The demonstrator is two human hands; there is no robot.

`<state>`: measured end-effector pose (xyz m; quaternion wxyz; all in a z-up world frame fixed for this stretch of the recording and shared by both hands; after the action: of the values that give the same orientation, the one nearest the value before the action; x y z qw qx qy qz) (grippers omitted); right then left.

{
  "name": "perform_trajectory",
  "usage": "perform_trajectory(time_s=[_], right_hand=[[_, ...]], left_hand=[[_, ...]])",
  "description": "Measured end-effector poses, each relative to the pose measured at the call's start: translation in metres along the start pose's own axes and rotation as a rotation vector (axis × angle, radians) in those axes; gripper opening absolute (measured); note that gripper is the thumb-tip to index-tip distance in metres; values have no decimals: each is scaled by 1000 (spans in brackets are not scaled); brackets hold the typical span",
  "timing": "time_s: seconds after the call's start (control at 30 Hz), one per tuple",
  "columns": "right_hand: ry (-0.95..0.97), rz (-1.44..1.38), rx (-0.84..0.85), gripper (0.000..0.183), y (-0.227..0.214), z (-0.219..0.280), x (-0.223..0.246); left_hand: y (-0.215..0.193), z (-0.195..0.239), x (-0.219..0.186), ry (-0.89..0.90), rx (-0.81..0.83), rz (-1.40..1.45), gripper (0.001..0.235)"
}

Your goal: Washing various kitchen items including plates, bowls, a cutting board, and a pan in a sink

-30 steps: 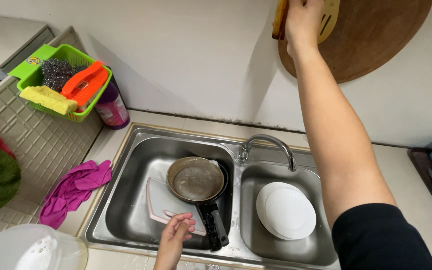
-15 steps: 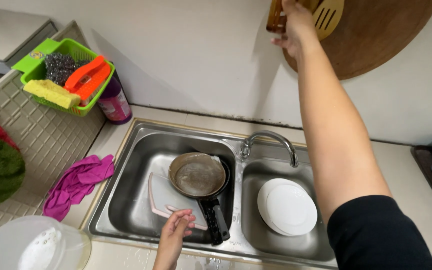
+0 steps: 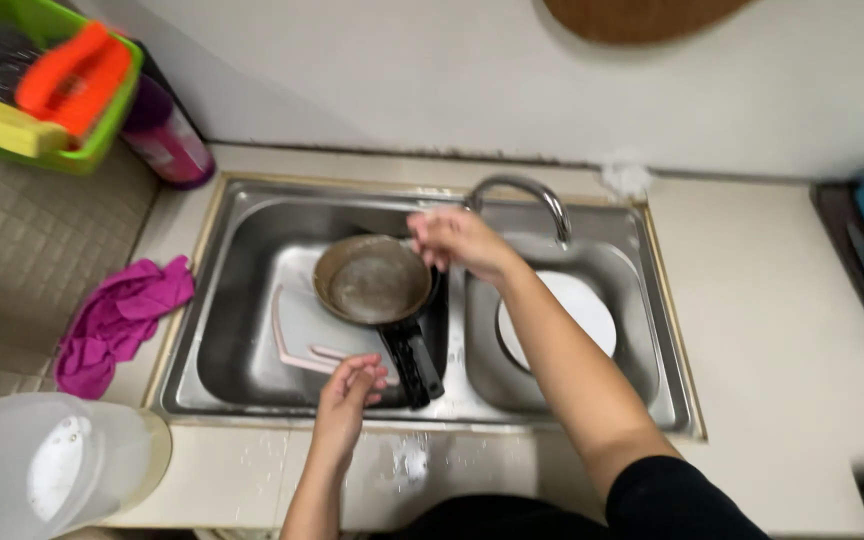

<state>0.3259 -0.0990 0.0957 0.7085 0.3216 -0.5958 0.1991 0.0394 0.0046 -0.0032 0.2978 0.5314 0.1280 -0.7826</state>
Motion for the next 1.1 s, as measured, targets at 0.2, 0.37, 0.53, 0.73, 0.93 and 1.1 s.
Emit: perform_trajectory(time_s=[0.2, 0.37, 0.53, 0.73, 0.93, 1.1], right_hand=[[369, 154, -122, 42, -118, 119, -103], [468, 458, -576, 37, -244, 188, -166], [618, 652, -879, 63, -324, 239, -239], [807, 805, -916, 63, -305, 248, -222], [870, 665, -979, 42, -302, 246, -225], [707, 333, -1108, 54, -312, 248, -231]], left_hand=[[14, -10, 38, 35, 64, -45, 25], [45, 6, 33, 36, 136, -126, 23], [60, 5, 48, -10, 168, -179, 23], [80, -6, 34, -9, 161, -271, 23], [110, -57, 7, 133, 202, -542, 21], [164, -130, -38, 406, 155, -781, 22]])
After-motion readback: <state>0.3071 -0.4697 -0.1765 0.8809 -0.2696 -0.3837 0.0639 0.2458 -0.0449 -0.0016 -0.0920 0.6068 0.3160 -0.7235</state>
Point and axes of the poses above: each hand's wrist, its own z-axis away from the middle knuckle, its own y-axis out of the palm, x = y × z, the point moved 6 cm from there along -z, towards the middle knuckle, and after that the axes turned 4 degrees about -x, right-handed, at the moved point
